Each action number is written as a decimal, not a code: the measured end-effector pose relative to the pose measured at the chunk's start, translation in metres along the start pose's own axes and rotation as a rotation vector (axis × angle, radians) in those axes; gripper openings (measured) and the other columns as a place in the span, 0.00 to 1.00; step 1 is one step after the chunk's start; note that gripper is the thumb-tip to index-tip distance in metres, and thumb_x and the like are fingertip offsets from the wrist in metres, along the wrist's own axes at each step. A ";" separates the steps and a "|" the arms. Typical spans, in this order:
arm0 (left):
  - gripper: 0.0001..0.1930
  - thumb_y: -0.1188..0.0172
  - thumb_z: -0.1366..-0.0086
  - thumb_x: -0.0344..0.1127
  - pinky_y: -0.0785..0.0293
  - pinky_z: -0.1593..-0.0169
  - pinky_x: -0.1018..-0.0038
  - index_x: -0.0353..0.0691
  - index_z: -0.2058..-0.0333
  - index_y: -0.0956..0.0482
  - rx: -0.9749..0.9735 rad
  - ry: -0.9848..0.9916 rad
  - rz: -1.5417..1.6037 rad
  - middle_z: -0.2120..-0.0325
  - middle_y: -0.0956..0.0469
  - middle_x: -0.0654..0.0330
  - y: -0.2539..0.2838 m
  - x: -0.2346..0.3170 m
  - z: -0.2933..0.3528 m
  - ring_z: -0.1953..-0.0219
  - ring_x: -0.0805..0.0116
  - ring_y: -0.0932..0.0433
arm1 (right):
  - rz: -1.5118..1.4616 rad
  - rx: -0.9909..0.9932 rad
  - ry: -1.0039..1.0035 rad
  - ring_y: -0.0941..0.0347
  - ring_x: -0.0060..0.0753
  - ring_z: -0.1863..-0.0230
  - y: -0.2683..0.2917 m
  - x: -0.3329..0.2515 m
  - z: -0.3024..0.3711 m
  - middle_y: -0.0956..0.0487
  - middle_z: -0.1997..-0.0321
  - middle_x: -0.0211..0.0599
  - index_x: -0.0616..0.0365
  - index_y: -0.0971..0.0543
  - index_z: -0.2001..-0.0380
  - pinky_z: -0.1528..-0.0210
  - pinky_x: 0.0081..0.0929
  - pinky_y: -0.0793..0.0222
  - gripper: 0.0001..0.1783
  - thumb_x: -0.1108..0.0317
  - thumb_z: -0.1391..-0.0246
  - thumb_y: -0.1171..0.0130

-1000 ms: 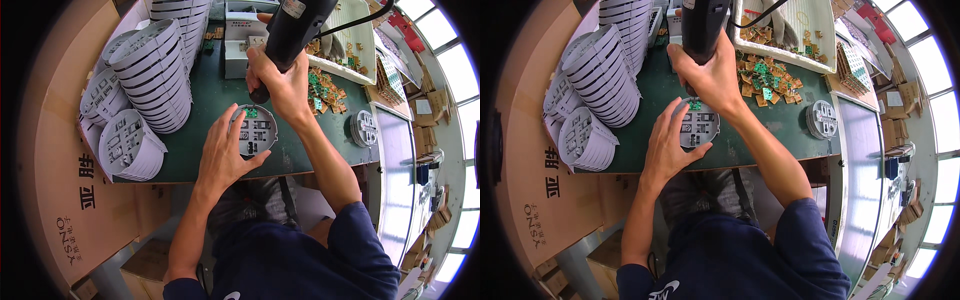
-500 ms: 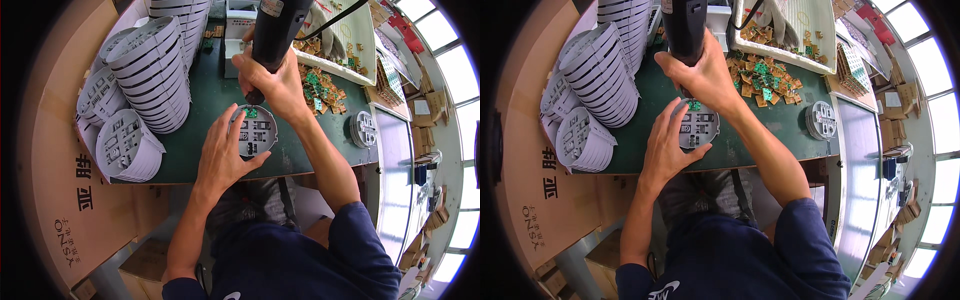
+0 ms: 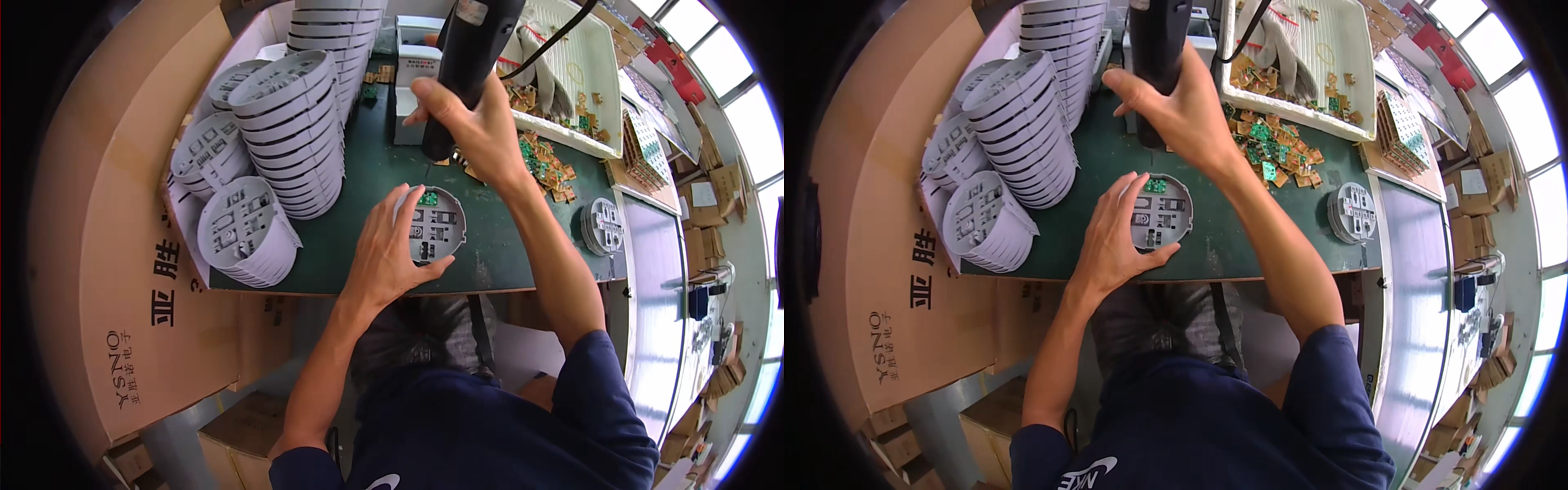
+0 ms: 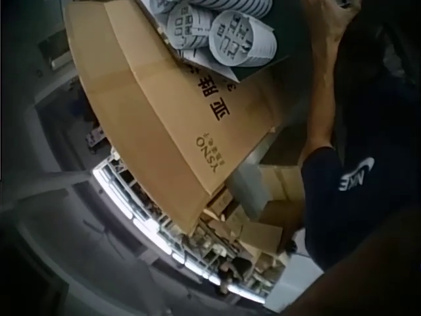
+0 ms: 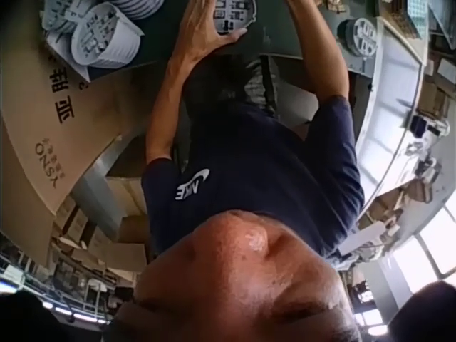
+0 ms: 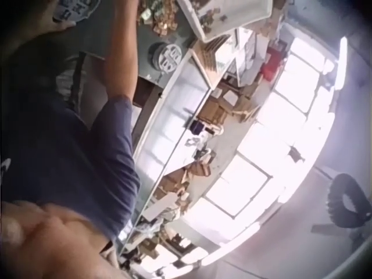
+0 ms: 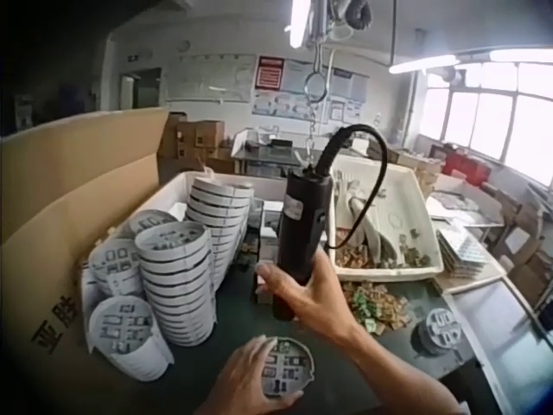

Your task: Assembling LED light components by placing circular boards into housings and using an electric screwdriver.

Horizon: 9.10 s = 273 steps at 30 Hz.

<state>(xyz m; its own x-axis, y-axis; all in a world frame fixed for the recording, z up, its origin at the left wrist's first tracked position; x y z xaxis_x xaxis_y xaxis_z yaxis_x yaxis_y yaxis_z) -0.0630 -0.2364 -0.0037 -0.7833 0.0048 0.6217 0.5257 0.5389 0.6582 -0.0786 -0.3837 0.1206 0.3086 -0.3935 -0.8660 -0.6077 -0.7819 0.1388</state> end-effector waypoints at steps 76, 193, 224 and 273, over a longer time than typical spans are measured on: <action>0.15 0.33 0.34 0.29 0.29 0.33 0.57 0.36 0.49 0.18 0.185 -0.024 0.189 0.50 0.19 0.52 0.022 0.058 -0.008 0.44 0.49 0.21 | 0.806 0.198 -0.300 0.20 0.40 0.54 0.128 0.043 0.143 0.16 0.53 0.44 0.57 0.16 0.49 0.52 0.35 0.23 0.20 0.71 0.46 0.28; 0.45 0.25 0.45 0.58 0.26 0.36 0.55 0.32 0.38 0.29 -0.020 0.079 0.024 0.31 0.36 0.47 0.008 -0.008 0.016 0.34 0.45 0.29 | 0.071 0.291 0.103 0.31 0.19 0.81 0.042 -0.014 -0.071 0.25 0.79 0.26 0.63 0.19 0.59 0.77 0.23 0.35 0.13 0.62 0.37 0.36; 0.45 0.25 0.44 0.58 0.26 0.36 0.55 0.32 0.37 0.30 -0.018 0.076 0.008 0.32 0.36 0.47 0.007 -0.009 0.018 0.34 0.44 0.30 | -0.121 0.066 -0.032 0.29 0.21 0.82 -0.022 -0.002 0.017 0.27 0.81 0.30 0.65 0.24 0.61 0.77 0.24 0.30 0.12 0.68 0.40 0.36; 0.52 0.24 0.42 0.45 0.37 0.29 0.53 0.33 0.27 0.45 0.005 -0.349 0.191 0.30 0.39 0.39 0.012 0.075 0.011 0.29 0.42 0.37 | 0.669 -0.083 -0.331 0.39 0.41 0.27 0.202 -0.054 0.170 0.39 0.22 0.44 0.49 0.45 0.22 0.28 0.41 0.39 0.61 0.53 0.53 0.20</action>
<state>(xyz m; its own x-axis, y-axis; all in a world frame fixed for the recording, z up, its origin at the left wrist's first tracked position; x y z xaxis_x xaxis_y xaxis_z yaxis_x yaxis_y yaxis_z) -0.1191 -0.2207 0.0465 -0.7377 0.3911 0.5503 0.6719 0.5049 0.5419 -0.3420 -0.4384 0.1136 -0.3516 -0.6422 -0.6811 -0.5267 -0.4658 0.7111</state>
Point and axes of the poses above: each hand's wrist, its own z-axis away from the middle knuckle, its own y-axis out of the back of the hand, x = y × z, the point moved 8 cm from there along -z, towards the middle knuckle
